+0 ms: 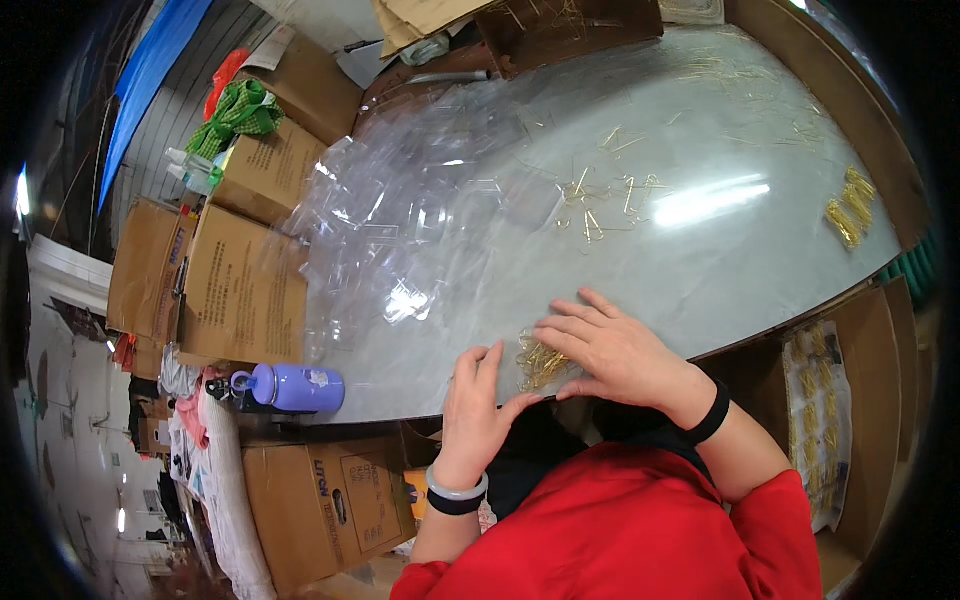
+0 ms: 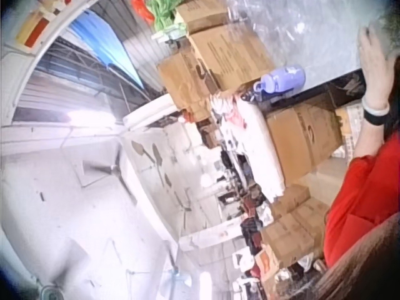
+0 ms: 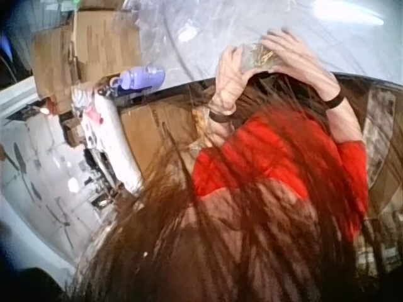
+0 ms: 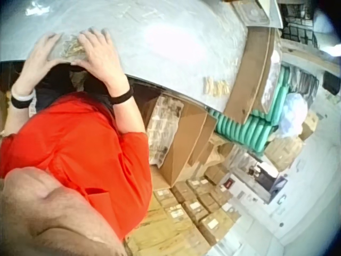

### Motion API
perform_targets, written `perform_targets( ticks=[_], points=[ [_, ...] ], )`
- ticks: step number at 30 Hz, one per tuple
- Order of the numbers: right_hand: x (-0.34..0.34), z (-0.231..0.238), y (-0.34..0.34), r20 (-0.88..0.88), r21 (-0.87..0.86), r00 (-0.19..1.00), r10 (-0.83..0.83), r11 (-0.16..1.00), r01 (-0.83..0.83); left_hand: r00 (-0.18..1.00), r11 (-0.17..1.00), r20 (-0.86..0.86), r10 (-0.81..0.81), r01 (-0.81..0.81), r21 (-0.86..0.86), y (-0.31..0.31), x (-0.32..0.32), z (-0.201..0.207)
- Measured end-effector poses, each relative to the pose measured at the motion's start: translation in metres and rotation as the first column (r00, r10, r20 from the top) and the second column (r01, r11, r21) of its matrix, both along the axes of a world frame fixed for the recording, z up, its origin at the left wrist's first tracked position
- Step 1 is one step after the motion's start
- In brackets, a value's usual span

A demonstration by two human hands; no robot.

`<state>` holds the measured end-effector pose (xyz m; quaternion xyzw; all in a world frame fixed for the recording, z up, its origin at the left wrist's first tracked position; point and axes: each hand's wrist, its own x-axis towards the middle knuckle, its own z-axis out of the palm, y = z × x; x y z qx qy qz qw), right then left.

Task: The recorder is seen counting and packaging small metal pins into small plastic bags.

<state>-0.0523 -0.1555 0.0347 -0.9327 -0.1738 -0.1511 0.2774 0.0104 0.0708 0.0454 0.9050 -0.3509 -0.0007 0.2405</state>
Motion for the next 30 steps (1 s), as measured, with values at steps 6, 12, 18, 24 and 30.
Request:
perform_targets(
  ticks=[6, 12, 18, 24, 30],
  points=[
    [-0.002, -0.008, -0.001, -0.047, 0.115, 0.998, 0.051, 0.992, -0.045, 0.973, 0.998, -0.222, -0.061, 0.055, -0.033, -0.007, 0.008, 0.008],
    [-0.002, -0.002, 0.002, -0.006, 0.126, 1.000, -0.009, 0.992, 0.010, 0.957, 0.986, -0.249, -0.146, 0.120, -0.118, -0.018, 0.014, 0.001],
    [-0.003, -0.014, 0.000, 0.053, 0.114, 0.998, -0.045, 0.993, 0.039, 0.871, 0.902, -0.417, -0.261, 0.066, -0.427, -0.034, 0.015, -0.003],
    [-0.004, -0.002, 0.002, 0.095, 0.059, 0.982, -0.161, 0.986, 0.156, 0.985, 0.957, 0.109, -0.136, 0.159, -0.242, -0.030, 0.018, -0.011],
    [-0.002, -0.007, -0.002, 0.045, 0.120, 0.996, -0.080, 0.990, 0.074, 0.998, 0.990, -0.064, 0.027, -0.036, -0.138, -0.036, 0.012, -0.014]
  ],
)
